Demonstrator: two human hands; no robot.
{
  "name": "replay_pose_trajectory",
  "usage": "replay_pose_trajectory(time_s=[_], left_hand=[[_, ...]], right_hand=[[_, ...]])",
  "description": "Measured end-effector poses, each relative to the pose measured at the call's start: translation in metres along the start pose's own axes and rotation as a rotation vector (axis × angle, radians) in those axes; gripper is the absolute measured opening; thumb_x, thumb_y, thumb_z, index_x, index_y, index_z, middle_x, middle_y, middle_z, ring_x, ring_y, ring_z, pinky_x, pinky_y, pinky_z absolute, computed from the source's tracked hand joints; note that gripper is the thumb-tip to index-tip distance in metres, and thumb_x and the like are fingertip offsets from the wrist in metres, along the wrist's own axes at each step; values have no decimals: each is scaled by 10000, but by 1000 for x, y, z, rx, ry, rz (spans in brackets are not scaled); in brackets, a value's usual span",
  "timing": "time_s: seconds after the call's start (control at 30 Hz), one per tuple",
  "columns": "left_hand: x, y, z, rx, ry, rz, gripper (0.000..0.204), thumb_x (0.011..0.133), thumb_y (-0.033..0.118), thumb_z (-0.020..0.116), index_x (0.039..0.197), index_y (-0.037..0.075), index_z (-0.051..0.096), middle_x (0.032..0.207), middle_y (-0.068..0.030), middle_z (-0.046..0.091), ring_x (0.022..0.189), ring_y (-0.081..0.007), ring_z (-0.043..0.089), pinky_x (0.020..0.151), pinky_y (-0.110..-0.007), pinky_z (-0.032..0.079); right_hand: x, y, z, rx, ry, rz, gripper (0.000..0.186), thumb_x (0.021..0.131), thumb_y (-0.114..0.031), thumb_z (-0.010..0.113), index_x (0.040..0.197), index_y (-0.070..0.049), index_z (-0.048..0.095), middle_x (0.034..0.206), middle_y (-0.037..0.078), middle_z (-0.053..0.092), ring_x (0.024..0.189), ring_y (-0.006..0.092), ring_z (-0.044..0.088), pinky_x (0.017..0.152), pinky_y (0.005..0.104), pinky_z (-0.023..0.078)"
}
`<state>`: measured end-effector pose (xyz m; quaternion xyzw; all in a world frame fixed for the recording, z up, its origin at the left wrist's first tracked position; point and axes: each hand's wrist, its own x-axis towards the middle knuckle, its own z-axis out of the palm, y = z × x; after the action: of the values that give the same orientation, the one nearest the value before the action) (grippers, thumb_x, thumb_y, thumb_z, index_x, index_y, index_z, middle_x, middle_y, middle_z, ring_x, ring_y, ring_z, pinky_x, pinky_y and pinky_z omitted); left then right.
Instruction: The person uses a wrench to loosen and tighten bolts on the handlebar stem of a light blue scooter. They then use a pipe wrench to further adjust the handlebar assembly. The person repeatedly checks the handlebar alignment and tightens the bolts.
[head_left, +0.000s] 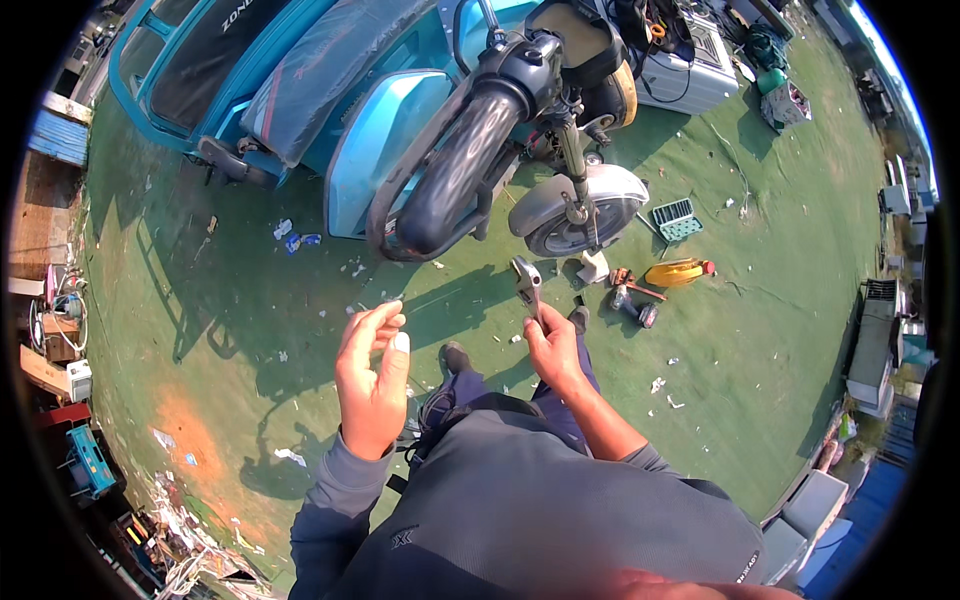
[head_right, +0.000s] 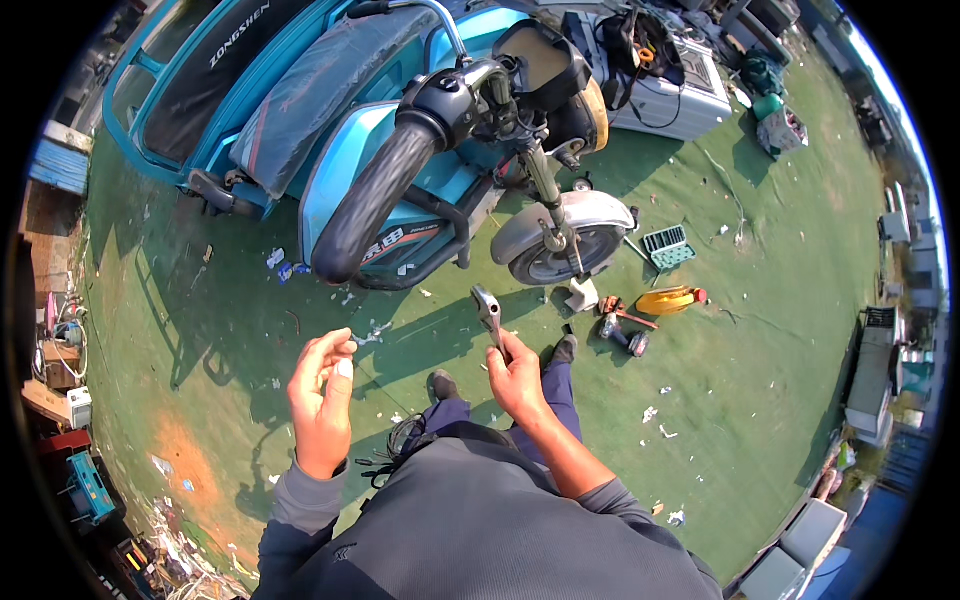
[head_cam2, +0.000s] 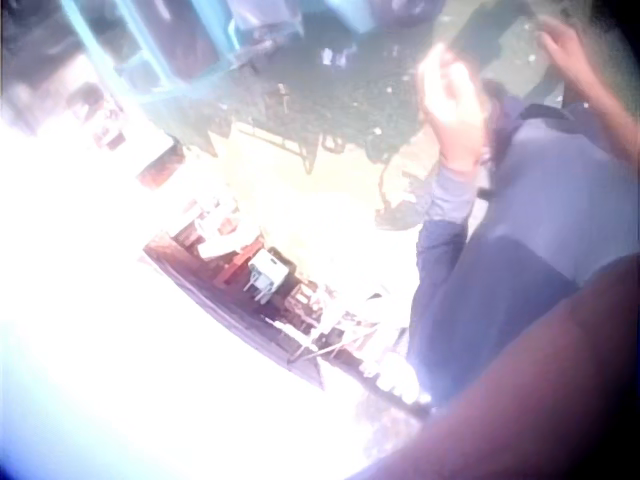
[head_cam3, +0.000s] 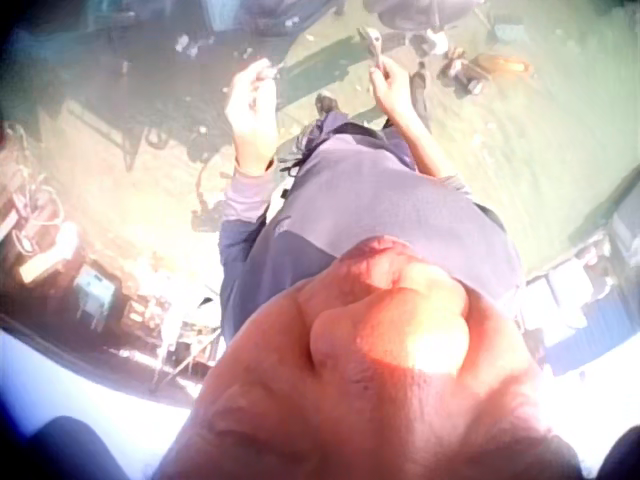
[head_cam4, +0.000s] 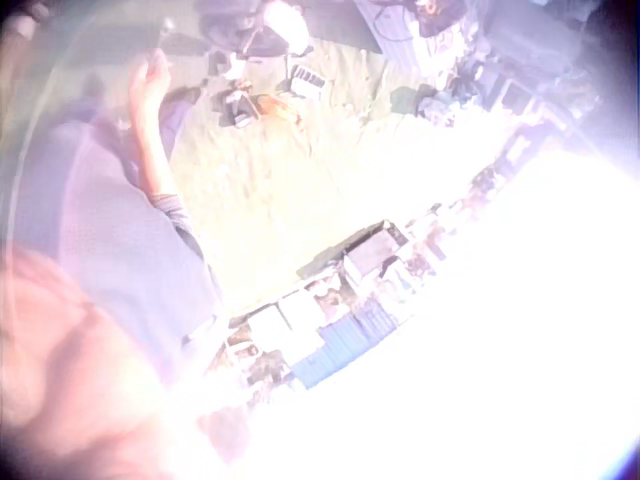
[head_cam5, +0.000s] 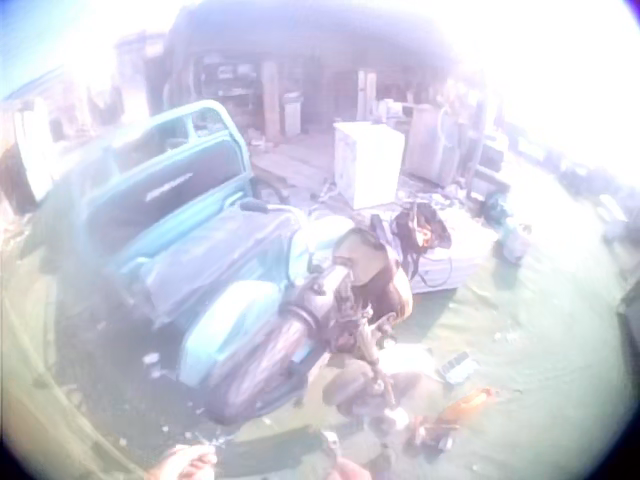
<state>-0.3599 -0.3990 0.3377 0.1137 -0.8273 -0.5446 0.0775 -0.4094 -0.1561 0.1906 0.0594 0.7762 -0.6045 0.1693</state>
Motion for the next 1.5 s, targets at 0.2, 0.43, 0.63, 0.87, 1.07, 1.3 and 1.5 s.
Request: replay_pose_trajectory(time_s=[0.2, 0.43, 0.63, 0.87, 1.07, 1.3, 1.5], left_hand=[[7, -79, 7, -453, -343, -403, 548, 1038, 410, 503, 1369, -26, 493, 1134, -61, 629, 952, -111, 598, 792, -272, 474], [70, -116, 0, -758, -281, -438, 366, 1049, 368, 489, 1056, 29, 626, 974, -50, 662, 854, -130, 637, 758, -280, 509], [94, -116, -22, -600, -488, -632, 483, 1035, 458, 481, 1306, 68, 566, 1072, -34, 671, 932, -141, 669, 777, -269, 507], [137, -120, -14, -503, -670, -641, 303, 1033, 303, 534, 1143, 26, 584, 846, -31, 617, 726, -111, 594, 674, -252, 496], [205, -106, -32, -363, -828, -654, 292, 1025, 310, 555, 1075, 23, 561, 724, -12, 577, 528, -73, 530, 466, -226, 448], [280, -117, -78, -23, -1018, -196, 318, 979, 246, 613, 1128, -35, 629, 809, -59, 678, 691, -127, 638, 656, -270, 507], [346, -152, -120, -194, -924, -350, 289, 995, 248, 604, 1153, 10, 642, 829, -24, 647, 684, -73, 558, 619, -221, 464]], right_hand=[[6, -75, 103, -124, -169, -303, 552, 882, 10, 533, 1424, 36, 432, 1015, 99, 610, 890, 128, 571, 776, 283, 488], [30, -105, 153, 277, -277, -70, 415, 959, -96, 603, 1338, 30, 490, 1048, 132, 670, 928, 161, 636, 824, 325, 513], [74, -108, 162, 268, -194, -12, 267, 1035, -230, 532, 1090, 28, 566, 789, 28, 593, 741, 75, 522, 680, 271, 475], [144, -156, 172, 722, 206, 248, 546, 954, -545, 596, 909, -1, 589, 609, 19, 539, 476, 103, 504, 429, 266, 435], [208, -161, 175, 855, 474, 151, 413, 1009, -423, 551, 1015, -12, 590, 684, 16, 541, 497, 99, 469, 449, 284, 419], [240, -166, 174, 955, 718, 165, 437, 988, -458, 579, 936, -24, 563, 672, 65, 593, 476, 119, 526, 422, 276, 429], [232, -150, 179, 626, 681, 236, 298, 1010, -323, 575, 954, -30, 572, 729, 62, 657, 482, 74, 510, 411, 242, 420]])
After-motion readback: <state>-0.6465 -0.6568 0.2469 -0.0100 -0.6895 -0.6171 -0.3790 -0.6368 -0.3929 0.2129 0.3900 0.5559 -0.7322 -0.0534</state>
